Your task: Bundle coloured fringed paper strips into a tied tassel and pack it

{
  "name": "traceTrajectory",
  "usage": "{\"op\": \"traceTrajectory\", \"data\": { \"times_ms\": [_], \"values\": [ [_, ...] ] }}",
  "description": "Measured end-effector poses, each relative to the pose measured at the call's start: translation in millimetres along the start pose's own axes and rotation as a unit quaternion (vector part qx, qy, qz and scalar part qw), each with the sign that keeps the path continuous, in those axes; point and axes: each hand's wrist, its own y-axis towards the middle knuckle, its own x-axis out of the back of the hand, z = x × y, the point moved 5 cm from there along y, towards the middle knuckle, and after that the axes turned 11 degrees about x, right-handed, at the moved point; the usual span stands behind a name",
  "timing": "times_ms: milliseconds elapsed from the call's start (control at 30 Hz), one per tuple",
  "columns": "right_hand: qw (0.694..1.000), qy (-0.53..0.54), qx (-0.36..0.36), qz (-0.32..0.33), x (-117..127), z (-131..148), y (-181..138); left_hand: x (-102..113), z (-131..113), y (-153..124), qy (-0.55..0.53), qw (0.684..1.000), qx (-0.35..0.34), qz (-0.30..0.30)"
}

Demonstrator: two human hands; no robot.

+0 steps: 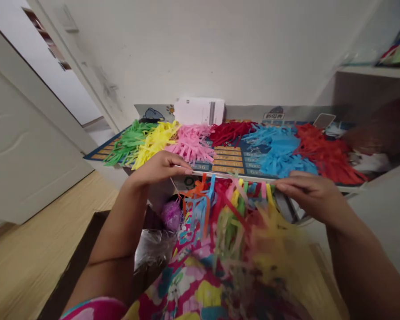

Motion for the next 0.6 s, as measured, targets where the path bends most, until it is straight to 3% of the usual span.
{"op": "traceTrajectory", "data": {
  "times_ms": [167,300,500,600],
  "values": [
    [0.995,0.043,-0.086,-0.001,-12,-14,14,2,7,24,-0.025,0.999,0.027,0.002],
    [0.982,0.089,-0.166,0.003,-21,-28,22,-8,12,46,-0.052,0.998,0.047,0.006],
    [0.992,0.043,-0.116,0.010,-7,-27,21,-14,-8,36,-0.089,0.996,0.005,0.020],
    [0.990,0.029,-0.139,0.007,-5,-33,20,-20,-6,36,-0.125,0.990,0.058,0.025]
  ]
}}
